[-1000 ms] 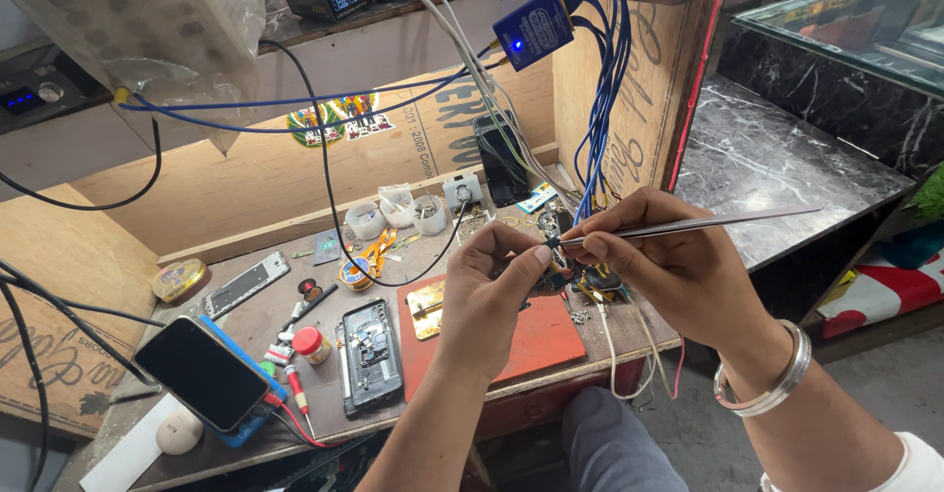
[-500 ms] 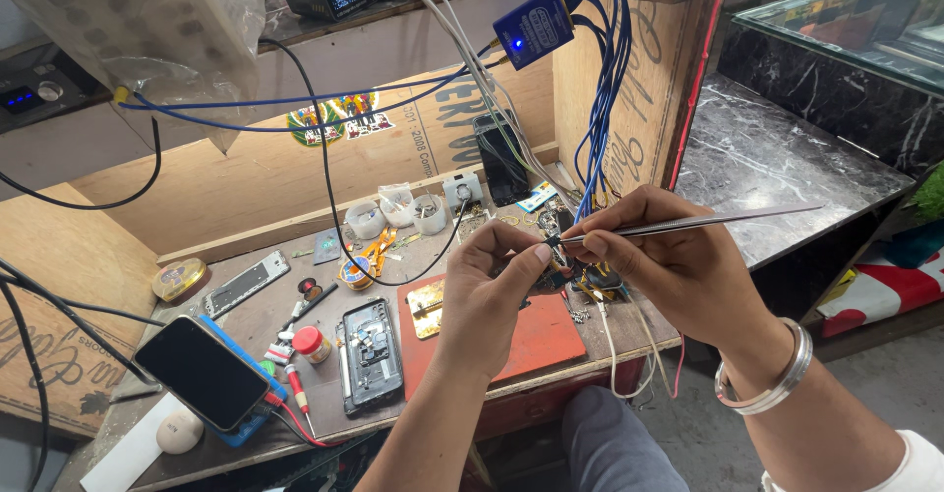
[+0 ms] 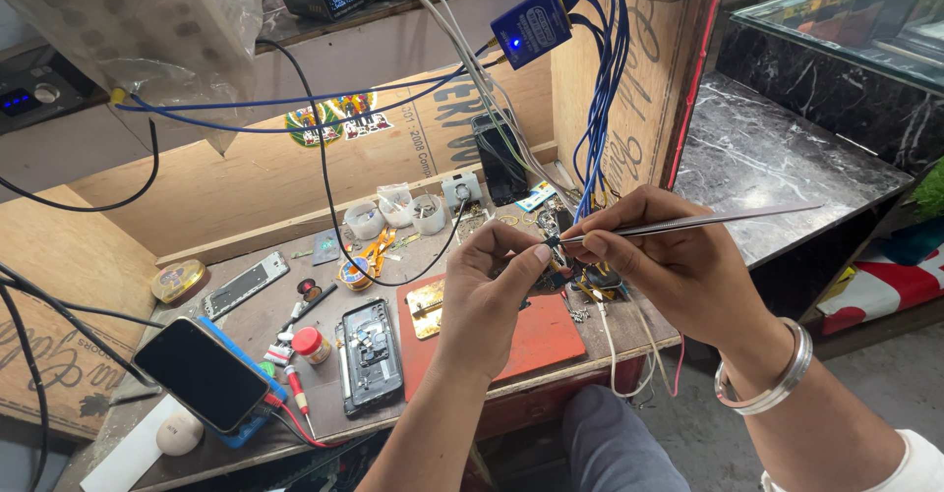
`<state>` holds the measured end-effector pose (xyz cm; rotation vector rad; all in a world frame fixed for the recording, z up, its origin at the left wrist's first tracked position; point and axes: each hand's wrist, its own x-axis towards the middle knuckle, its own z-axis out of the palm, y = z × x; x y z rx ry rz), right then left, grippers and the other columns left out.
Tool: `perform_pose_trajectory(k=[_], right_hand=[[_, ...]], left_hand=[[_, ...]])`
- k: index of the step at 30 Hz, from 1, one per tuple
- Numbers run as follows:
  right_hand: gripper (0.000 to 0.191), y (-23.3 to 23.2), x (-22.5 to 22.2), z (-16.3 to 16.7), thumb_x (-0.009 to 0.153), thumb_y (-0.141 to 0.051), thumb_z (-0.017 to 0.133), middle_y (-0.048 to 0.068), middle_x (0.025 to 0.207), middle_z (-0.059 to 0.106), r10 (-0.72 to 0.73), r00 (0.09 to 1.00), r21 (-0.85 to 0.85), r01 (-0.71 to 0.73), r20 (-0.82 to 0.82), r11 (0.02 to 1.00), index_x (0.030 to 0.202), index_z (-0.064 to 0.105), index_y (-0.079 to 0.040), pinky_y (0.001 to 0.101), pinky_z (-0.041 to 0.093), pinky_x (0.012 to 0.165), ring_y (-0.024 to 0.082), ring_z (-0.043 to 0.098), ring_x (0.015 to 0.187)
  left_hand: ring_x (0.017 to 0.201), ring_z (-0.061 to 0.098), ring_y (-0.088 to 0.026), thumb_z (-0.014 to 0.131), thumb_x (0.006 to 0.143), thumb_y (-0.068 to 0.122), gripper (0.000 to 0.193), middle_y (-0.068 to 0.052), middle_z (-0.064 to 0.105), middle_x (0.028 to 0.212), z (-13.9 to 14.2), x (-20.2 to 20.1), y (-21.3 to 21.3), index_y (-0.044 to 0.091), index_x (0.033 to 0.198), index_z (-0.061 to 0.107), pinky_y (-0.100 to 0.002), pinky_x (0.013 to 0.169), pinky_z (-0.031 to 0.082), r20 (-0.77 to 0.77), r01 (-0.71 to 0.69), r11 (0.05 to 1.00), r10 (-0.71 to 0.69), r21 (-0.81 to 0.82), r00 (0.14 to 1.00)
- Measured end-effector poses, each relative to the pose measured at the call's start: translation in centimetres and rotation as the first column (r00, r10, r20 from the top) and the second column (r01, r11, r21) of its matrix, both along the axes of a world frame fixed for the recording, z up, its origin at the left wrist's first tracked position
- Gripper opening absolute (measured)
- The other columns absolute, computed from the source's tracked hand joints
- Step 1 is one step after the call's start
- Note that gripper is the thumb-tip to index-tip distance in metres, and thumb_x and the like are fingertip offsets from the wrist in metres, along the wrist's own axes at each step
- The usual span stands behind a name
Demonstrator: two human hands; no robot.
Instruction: The person sits at a repair workbench and uses a long pointed tool to work on a small circuit board with attached wires, holding the board steady with one hand while applying the tool to its components. They reposition the board and continue working on it throughout the clip.
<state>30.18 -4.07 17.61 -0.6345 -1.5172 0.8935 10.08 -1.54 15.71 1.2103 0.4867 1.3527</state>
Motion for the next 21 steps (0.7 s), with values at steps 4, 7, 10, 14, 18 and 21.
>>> perform_pose_trajectory(k=[4,7,10,14,18,21], right_hand=[[0.018,0.04,-0.01,0.03,0.097,-0.005,0.067,0.014,0.103,0.077,-0.001,1.000,0.007,0.001,0.001,1.000,0.111,0.066,0.006,0.0271,0.062,0.087,0.015,0.075,0.100],[0.017,0.05,-0.03,0.04,0.097,-0.005,0.067,0.014,0.104,0.076,-0.001,1.000,0.010,0.001,0.000,1.000,0.110,0.065,0.006,0.0268,0.062,0.087,0.015,0.074,0.101],[0.016,0.01,0.04,0.08,0.097,-0.004,0.067,0.014,0.104,0.076,-0.005,1.000,0.016,0.005,0.008,1.000,0.110,0.065,0.006,0.0266,0.061,0.087,0.014,0.074,0.100],[0.016,-0.05,0.10,0.08,0.098,-0.004,0.067,0.014,0.103,0.076,-0.010,1.000,0.024,0.009,0.015,1.000,0.110,0.065,0.006,0.0266,0.062,0.086,0.014,0.074,0.100],[0.017,-0.04,0.12,0.08,0.097,-0.004,0.067,0.014,0.103,0.076,-0.001,1.000,0.022,0.001,0.004,1.000,0.111,0.065,0.006,0.0268,0.062,0.087,0.015,0.074,0.100],[0.017,-0.05,0.11,0.06,0.097,-0.004,0.067,0.014,0.103,0.076,-0.001,1.000,0.021,0.001,0.003,1.000,0.111,0.065,0.006,0.0269,0.062,0.087,0.015,0.075,0.100]], left_hand=[[0.082,0.073,-0.016,0.069,0.093,0.002,0.008,-0.011,0.072,0.090,-0.02,0.01,0.08,-0.002,0.096,0.063,-0.030,0.077,0.063,0.007,0.005,1.000,-0.005,-0.002,1.000],[0.082,0.073,-0.015,0.069,0.093,0.002,0.008,-0.011,0.072,0.090,-0.02,0.07,0.08,-0.002,0.096,0.064,-0.030,0.076,0.062,0.006,0.002,1.000,-0.002,-0.005,1.000],[0.082,0.073,-0.015,0.069,0.093,0.002,0.007,-0.010,0.071,0.090,-0.01,0.14,0.04,-0.002,0.095,0.064,-0.030,0.076,0.062,0.003,-0.002,1.000,0.002,-0.011,1.000],[0.083,0.073,-0.015,0.069,0.093,0.002,0.007,-0.010,0.072,0.090,0.02,0.20,-0.03,-0.002,0.095,0.064,-0.030,0.076,0.062,0.003,0.000,1.000,0.000,-0.002,1.000],[0.083,0.073,-0.015,0.069,0.094,0.002,0.007,-0.011,0.072,0.090,0.03,0.20,-0.09,-0.002,0.095,0.064,-0.029,0.077,0.062,-0.001,0.005,1.000,-0.005,0.008,1.000],[0.083,0.073,-0.015,0.069,0.094,0.002,0.006,-0.011,0.072,0.090,0.02,0.21,-0.09,-0.002,0.095,0.064,-0.029,0.077,0.062,0.006,0.007,1.000,-0.007,0.014,1.000]])
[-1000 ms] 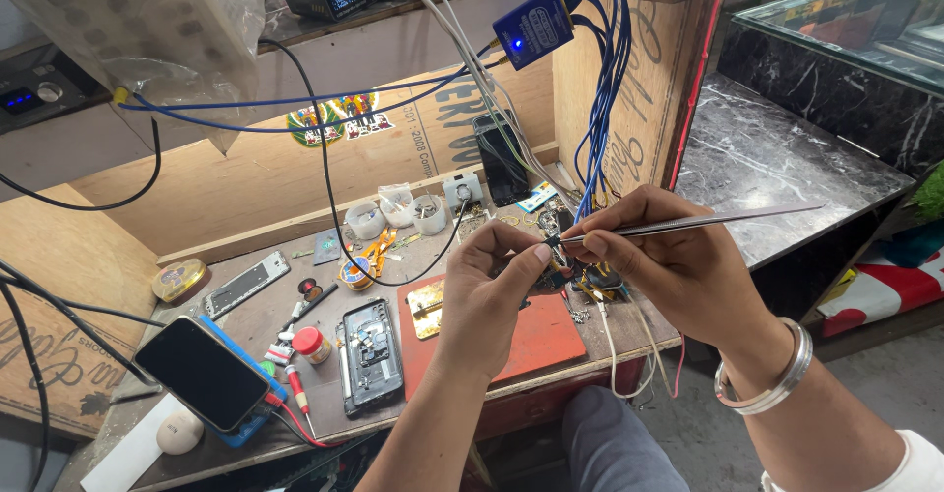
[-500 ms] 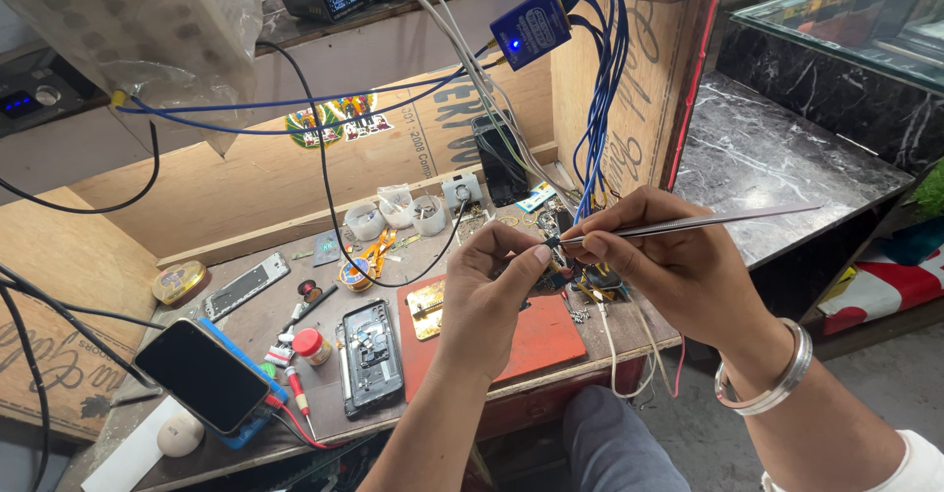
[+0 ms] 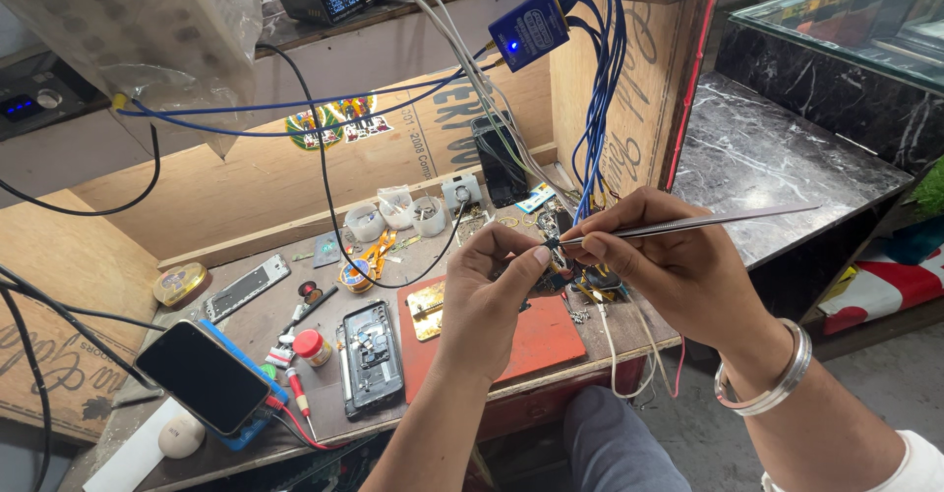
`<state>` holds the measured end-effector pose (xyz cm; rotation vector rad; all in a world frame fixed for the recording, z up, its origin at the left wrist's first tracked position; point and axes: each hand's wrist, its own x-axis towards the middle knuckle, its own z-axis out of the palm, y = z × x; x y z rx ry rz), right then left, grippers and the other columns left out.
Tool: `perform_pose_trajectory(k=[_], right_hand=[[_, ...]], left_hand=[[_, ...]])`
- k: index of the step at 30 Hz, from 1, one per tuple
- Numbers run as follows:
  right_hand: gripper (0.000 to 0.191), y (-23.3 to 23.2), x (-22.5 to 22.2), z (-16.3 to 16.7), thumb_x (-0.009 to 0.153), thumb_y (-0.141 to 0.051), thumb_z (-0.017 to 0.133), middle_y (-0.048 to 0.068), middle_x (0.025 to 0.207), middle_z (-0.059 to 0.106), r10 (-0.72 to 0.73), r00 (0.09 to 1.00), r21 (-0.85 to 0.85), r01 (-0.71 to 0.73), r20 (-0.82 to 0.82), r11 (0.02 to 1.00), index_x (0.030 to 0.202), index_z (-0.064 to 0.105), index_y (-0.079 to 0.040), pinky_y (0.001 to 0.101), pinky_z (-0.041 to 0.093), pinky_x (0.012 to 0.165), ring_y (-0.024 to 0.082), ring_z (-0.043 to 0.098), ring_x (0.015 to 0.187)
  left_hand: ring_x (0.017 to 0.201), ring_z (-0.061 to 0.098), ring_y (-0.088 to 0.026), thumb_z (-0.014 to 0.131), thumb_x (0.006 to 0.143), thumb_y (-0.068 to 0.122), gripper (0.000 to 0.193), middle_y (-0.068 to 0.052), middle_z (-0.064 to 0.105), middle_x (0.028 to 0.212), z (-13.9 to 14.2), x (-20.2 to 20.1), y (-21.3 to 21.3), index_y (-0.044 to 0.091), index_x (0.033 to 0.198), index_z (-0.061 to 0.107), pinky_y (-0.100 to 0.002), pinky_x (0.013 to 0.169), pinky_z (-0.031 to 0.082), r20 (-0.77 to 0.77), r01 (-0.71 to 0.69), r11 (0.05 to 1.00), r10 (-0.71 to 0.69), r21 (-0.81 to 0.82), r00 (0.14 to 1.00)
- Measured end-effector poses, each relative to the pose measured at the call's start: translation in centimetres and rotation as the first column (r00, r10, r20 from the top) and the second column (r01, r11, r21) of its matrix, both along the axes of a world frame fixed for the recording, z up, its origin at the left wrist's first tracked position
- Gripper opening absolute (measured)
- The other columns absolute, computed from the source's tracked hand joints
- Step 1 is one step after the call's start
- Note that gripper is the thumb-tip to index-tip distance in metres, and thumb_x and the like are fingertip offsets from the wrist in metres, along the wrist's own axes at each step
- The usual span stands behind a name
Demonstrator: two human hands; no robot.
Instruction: The person sits at a repair workbench and uses a long pointed tool to work on a small circuit board with attached wires, holding the board steady with one hand while applying the tool to its components. They reposition the board and continue working on it throughout the clip.
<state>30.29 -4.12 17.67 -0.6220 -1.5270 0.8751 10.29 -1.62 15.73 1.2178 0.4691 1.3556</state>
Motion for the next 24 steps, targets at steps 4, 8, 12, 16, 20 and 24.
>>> perform_pose_trajectory(k=[4,8,12,16,20,24], right_hand=[[0.017,0.00,-0.01,-0.04,0.097,-0.004,0.067,0.014,0.103,0.076,-0.005,1.000,-0.003,0.005,0.002,1.000,0.111,0.065,0.006,0.0270,0.062,0.086,0.015,0.075,0.100],[0.017,-0.02,-0.03,-0.08,0.097,-0.004,0.067,0.014,0.103,0.076,0.004,1.000,-0.013,-0.004,-0.011,1.000,0.111,0.064,0.006,0.0272,0.062,0.086,0.015,0.075,0.100],[0.017,-0.03,-0.01,-0.03,0.097,-0.004,0.066,0.014,0.103,0.076,0.004,1.000,-0.011,-0.004,-0.010,1.000,0.111,0.064,0.006,0.0271,0.062,0.086,0.015,0.075,0.100],[0.016,-0.07,-0.02,-0.01,0.098,-0.004,0.066,0.014,0.103,0.076,0.009,1.000,-0.004,-0.009,-0.012,1.000,0.111,0.064,0.006,0.0269,0.062,0.086,0.015,0.075,0.100],[0.016,-0.14,0.03,0.03,0.098,-0.004,0.066,0.014,0.103,0.076,0.009,1.000,-0.005,-0.010,-0.011,1.000,0.111,0.065,0.006,0.0271,0.062,0.087,0.015,0.075,0.101],[0.016,-0.14,0.04,0.03,0.098,-0.004,0.066,0.014,0.104,0.076,0.006,1.000,-0.002,-0.006,-0.001,1.000,0.110,0.065,0.006,0.0263,0.061,0.086,0.014,0.074,0.101]], left_hand=[[0.083,0.073,-0.016,0.069,0.093,0.002,0.007,-0.011,0.071,0.089,-0.12,-0.03,0.02,-0.002,0.095,0.064,-0.030,0.077,0.062,0.003,0.002,1.000,-0.002,-0.007,1.000],[0.083,0.073,-0.016,0.070,0.093,0.001,0.007,-0.011,0.071,0.090,-0.22,0.02,0.09,-0.002,0.097,0.064,-0.029,0.077,0.061,0.000,-0.016,1.000,0.016,0.006,1.000],[0.083,0.073,-0.016,0.069,0.093,0.001,0.008,-0.012,0.072,0.089,-0.14,-0.03,0.02,-0.002,0.096,0.064,-0.029,0.077,0.061,-0.012,-0.017,1.000,0.017,0.000,1.000],[0.083,0.073,-0.016,0.069,0.092,0.002,0.007,-0.011,0.072,0.089,-0.02,-0.05,-0.06,-0.002,0.095,0.064,-0.030,0.077,0.061,-0.015,-0.017,1.000,0.017,-0.010,1.000],[0.084,0.073,-0.015,0.069,0.093,0.002,0.007,-0.011,0.072,0.090,-0.01,-0.01,-0.13,-0.002,0.096,0.064,-0.030,0.079,0.061,-0.015,-0.009,1.000,0.009,0.020,1.000],[0.084,0.073,-0.015,0.069,0.094,0.002,0.007,-0.011,0.072,0.090,0.02,-0.04,-0.15,-0.002,0.096,0.064,-0.030,0.079,0.061,-0.017,-0.014,1.000,0.015,0.022,1.000]])
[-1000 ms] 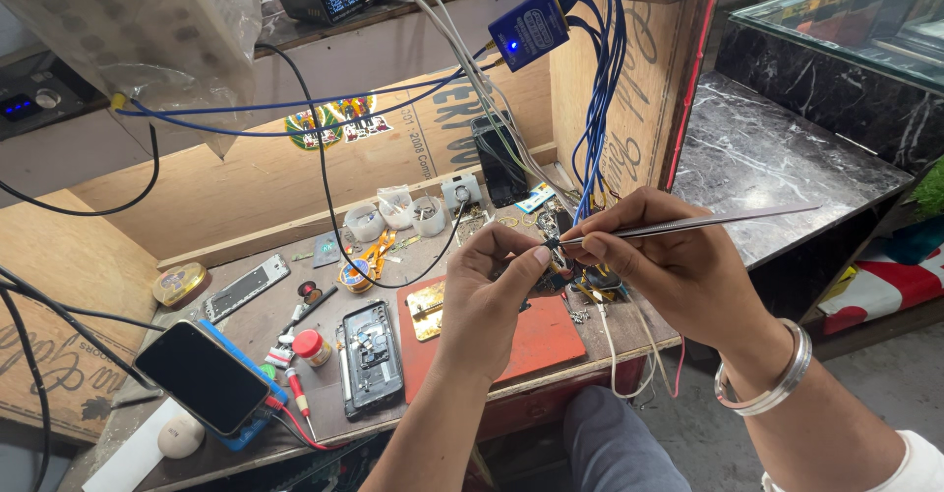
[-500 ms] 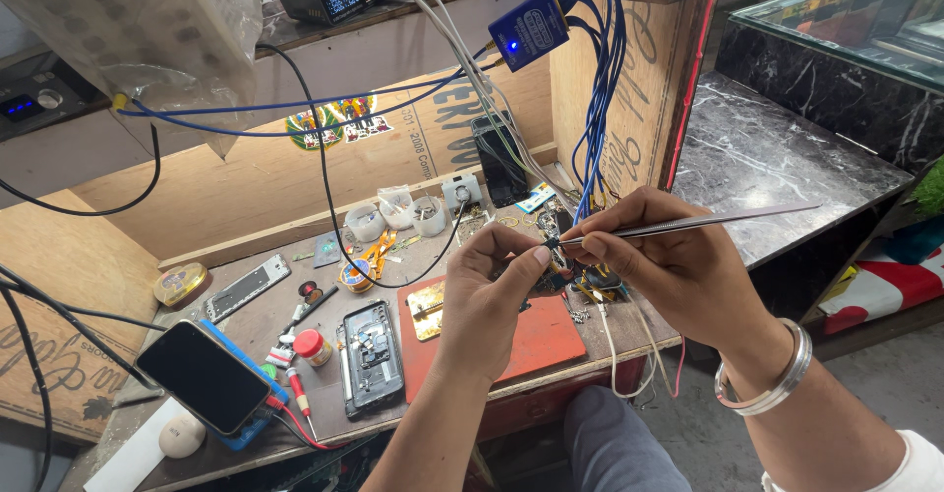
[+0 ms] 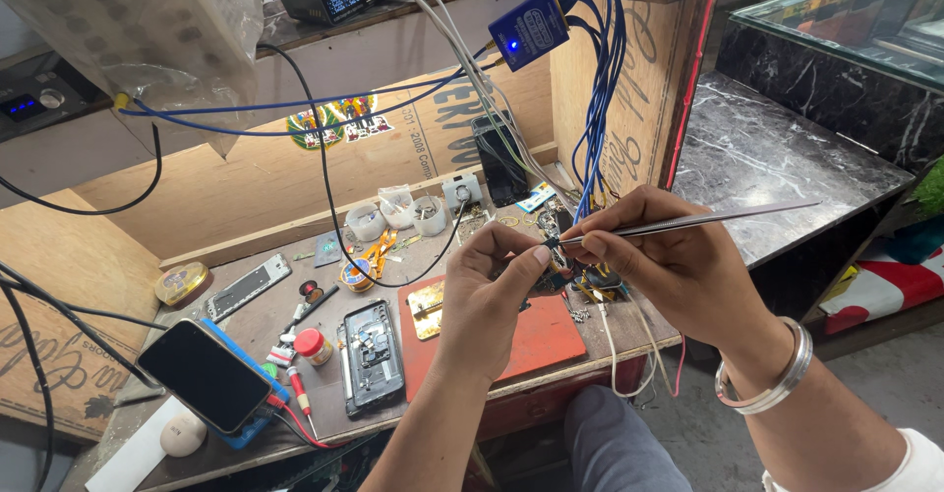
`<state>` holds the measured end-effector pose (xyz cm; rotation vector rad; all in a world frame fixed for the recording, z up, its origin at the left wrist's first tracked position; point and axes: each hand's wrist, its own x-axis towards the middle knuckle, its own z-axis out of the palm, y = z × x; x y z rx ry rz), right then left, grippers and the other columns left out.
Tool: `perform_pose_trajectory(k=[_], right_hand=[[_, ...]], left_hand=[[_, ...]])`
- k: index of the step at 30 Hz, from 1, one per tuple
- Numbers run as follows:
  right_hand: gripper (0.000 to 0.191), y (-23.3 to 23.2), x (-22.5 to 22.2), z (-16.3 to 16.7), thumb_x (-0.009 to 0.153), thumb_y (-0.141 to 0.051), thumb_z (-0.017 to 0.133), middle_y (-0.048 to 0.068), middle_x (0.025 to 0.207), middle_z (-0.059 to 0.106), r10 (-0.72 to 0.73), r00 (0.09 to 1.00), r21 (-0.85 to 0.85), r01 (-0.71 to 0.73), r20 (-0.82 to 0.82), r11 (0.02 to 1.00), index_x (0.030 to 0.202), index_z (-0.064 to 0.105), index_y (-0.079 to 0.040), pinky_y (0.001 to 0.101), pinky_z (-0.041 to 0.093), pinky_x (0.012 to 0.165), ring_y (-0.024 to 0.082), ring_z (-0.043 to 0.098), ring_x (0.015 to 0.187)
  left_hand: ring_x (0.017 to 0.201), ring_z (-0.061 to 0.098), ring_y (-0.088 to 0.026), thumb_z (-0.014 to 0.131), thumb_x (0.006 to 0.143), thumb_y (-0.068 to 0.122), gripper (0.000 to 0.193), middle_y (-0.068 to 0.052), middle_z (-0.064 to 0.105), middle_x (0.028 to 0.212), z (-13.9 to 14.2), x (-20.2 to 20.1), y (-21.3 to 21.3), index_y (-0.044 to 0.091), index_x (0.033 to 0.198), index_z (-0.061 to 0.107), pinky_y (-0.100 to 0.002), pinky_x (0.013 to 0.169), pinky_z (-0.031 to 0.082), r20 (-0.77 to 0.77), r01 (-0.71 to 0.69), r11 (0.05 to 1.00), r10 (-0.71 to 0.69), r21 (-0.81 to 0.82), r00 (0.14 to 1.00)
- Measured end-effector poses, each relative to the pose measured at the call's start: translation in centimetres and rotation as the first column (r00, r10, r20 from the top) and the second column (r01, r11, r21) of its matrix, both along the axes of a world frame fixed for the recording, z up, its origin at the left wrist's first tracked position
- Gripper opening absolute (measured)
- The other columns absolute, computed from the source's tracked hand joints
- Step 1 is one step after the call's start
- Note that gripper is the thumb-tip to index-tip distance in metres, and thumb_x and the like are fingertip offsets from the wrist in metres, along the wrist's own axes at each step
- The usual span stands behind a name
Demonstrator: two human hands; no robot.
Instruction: The person sits at a repair workbench and uses a long pointed tool to work on a small circuit board with attached wires, holding the board steady with one hand while applying the tool to its components. They reposition the board and continue working on it throughout the clip.
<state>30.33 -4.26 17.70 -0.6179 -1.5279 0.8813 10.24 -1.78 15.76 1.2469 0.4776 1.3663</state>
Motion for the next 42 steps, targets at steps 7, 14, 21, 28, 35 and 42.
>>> perform_pose_trajectory(k=[7,14,21,28,35,42], right_hand=[[0.017,0.04,-0.04,-0.02,0.098,-0.005,0.066,0.013,0.103,0.076,0.004,1.000,0.006,-0.004,0.003,1.000,0.111,0.065,0.006,0.0255,0.060,0.085,0.013,0.073,0.099],[0.017,-0.01,-0.09,0.13,0.098,-0.005,0.066,0.013,0.103,0.076,-0.003,1.000,-0.007,0.003,0.016,1.000,0.111,0.064,0.005,0.0257,0.061,0.085,0.013,0.074,0.099],[0.016,-0.07,-0.07,0.13,0.099,-0.004,0.066,0.014,0.103,0.076,0.007,1.000,0.005,-0.007,0.005,1.000,0.111,0.064,0.006,0.0266,0.061,0.087,0.014,0.074,0.100],[0.015,0.05,-0.04,-0.13,0.099,-0.005,0.064,0.014,0.104,0.076,0.007,1.000,0.002,-0.007,0.000,1.000,0.111,0.064,0.006,0.0273,0.061,0.088,0.015,0.074,0.101],[0.016,0.14,0.01,-0.33,0.099,-0.004,0.064,0.014,0.105,0.075,0.040,0.999,-0.015,-0.040,-0.034,0.999,0.111,0.063,0.005,0.0269,0.060,0.089,0.015,0.073,0.102],[0.016,0.15,0.12,-0.46,0.101,-0.006,0.063,0.013,0.105,0.075,0.042,0.999,0.016,-0.041,-0.019,0.999,0.112,0.063,0.005,0.0263,0.059,0.088,0.014,0.072,0.101]], left_hand=[[0.082,0.074,-0.016,0.070,0.092,0.002,0.009,-0.011,0.071,0.089,0.02,0.00,0.06,-0.002,0.096,0.063,-0.030,0.075,0.063,0.001,-0.013,0.999,0.013,-0.048,1.000],[0.081,0.073,-0.016,0.070,0.093,0.003,0.009,-0.011,0.071,0.089,-0.02,-0.05,0.09,-0.003,0.096,0.063,-0.031,0.075,0.063,0.000,-0.011,0.999,0.011,-0.046,1.000],[0.082,0.073,-0.016,0.070,0.093,0.002,0.008,-0.011,0.072,0.090,0.08,-0.03,0.03,-0.003,0.096,0.063,-0.030,0.076,0.062,0.014,0.002,0.999,-0.001,-0.047,1.000],[0.082,0.074,-0.016,0.069,0.093,0.002,0.008,-0.012,0.072,0.089,-0.10,0.00,0.04,-0.003,0.095,0.063,-0.030,0.076,0.063,0.020,0.012,0.999,-0.012,-0.044,1.000],[0.081,0.074,-0.017,0.070,0.093,0.002,0.008,-0.012,0.072,0.088,-0.31,0.05,0.27,-0.002,0.096,0.064,-0.031,0.076,0.063,0.011,0.000,0.999,0.001,-0.050,1.000],[0.082,0.075,-0.018,0.069,0.093,0.002,0.008,-0.012,0.072,0.088,-0.34,0.08,0.25,-0.002,0.096,0.063,-0.031,0.076,0.064,0.007,0.008,0.999,-0.008,-0.050,1.000]])
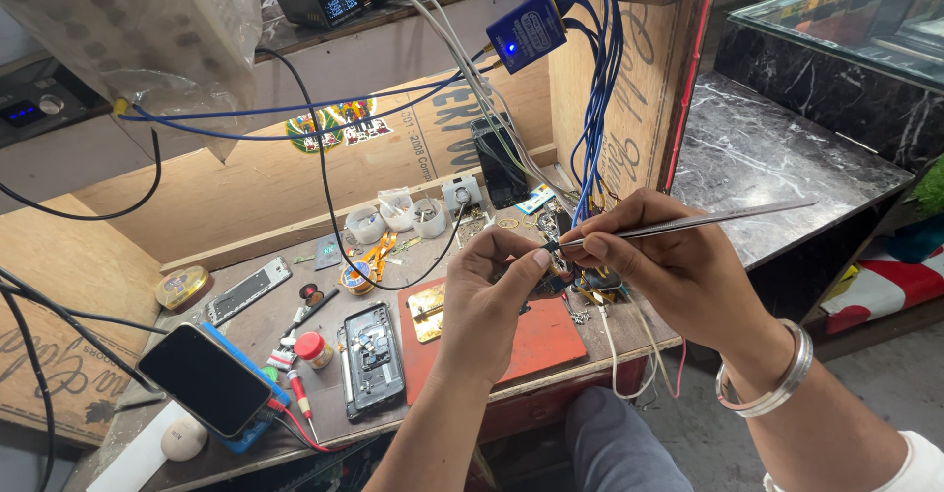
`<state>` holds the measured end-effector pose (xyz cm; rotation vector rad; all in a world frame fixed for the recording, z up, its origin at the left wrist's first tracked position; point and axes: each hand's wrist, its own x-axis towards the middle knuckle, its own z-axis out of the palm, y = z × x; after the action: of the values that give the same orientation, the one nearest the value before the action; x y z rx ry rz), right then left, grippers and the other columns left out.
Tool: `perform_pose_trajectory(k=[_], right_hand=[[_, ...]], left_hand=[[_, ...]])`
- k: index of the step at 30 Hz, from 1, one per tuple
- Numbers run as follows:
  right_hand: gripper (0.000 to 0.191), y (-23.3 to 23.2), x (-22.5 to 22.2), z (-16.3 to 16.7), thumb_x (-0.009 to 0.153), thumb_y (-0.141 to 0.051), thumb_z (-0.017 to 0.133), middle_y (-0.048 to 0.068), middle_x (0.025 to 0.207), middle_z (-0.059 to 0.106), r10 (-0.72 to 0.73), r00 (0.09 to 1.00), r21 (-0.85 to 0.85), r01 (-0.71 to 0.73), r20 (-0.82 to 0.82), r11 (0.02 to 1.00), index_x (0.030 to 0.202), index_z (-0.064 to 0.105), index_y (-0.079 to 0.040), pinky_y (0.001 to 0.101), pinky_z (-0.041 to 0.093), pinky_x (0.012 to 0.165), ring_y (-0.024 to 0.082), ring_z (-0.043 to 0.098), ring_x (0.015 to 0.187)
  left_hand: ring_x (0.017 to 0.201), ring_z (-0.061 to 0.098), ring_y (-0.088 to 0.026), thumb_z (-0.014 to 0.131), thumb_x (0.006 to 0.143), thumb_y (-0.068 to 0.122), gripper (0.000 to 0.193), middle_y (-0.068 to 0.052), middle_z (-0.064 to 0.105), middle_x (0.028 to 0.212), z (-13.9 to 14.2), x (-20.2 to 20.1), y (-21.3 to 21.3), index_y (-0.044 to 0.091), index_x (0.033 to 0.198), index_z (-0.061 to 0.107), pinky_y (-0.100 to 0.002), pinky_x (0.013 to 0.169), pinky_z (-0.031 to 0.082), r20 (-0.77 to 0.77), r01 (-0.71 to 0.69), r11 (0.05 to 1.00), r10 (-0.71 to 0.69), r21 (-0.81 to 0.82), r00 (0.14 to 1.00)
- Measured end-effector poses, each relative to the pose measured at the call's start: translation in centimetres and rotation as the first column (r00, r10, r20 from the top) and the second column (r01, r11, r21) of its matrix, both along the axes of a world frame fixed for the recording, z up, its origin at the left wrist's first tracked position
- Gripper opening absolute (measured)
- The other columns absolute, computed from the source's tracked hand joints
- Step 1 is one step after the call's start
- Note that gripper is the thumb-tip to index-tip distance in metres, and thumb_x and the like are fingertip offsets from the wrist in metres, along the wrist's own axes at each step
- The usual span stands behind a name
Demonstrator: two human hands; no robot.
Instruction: The person sits at a repair workbench and uses a long pointed tool to work on a small circuit board with attached wires, holding the board steady with one hand while applying the tool to its components. They reposition the board and continue working on it throughout the clip.
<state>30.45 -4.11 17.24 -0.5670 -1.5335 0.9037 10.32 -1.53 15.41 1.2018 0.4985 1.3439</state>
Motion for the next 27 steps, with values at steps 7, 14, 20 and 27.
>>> perform_pose_trajectory(k=[7,14,20,27], right_hand=[[0.016,0.09,0.06,-0.04,0.100,-0.006,0.064,0.014,0.104,0.076,-0.020,1.000,-0.011,0.020,0.014,1.000,0.111,0.063,0.005,0.0257,0.060,0.087,0.014,0.074,0.101],[0.017,-0.01,-0.02,0.06,0.099,-0.007,0.064,0.014,0.104,0.076,-0.020,1.000,-0.021,0.020,0.009,1.000,0.111,0.063,0.005,0.0265,0.061,0.088,0.014,0.074,0.101],[0.017,-0.13,-0.11,0.12,0.099,-0.006,0.065,0.014,0.104,0.076,-0.024,1.000,-0.025,0.025,0.012,0.999,0.111,0.063,0.006,0.0267,0.061,0.087,0.014,0.074,0.100],[0.017,-0.26,-0.10,0.25,0.099,-0.006,0.065,0.014,0.103,0.077,-0.030,0.999,-0.020,0.031,0.022,0.999,0.111,0.064,0.006,0.0254,0.061,0.084,0.013,0.074,0.099]], left_hand=[[0.079,0.070,-0.012,0.071,0.093,0.004,0.009,-0.010,0.071,0.088,0.13,-0.01,-0.12,-0.002,0.096,0.066,-0.029,0.075,0.061,-0.042,-0.047,0.999,0.047,0.008,0.998],[0.079,0.071,-0.012,0.070,0.092,0.005,0.009,-0.009,0.071,0.087,0.24,0.05,-0.22,-0.001,0.095,0.066,-0.029,0.074,0.062,-0.049,-0.052,0.999,0.052,-0.007,0.997],[0.077,0.070,-0.012,0.071,0.092,0.005,0.009,-0.008,0.070,0.086,0.20,0.04,-0.22,-0.002,0.095,0.065,-0.029,0.073,0.062,-0.044,-0.053,0.999,0.053,-0.001,0.998],[0.079,0.070,-0.011,0.071,0.092,0.006,0.009,-0.008,0.071,0.087,0.26,-0.06,-0.41,-0.001,0.096,0.066,-0.028,0.075,0.061,-0.047,-0.055,0.998,0.055,0.008,0.997]])
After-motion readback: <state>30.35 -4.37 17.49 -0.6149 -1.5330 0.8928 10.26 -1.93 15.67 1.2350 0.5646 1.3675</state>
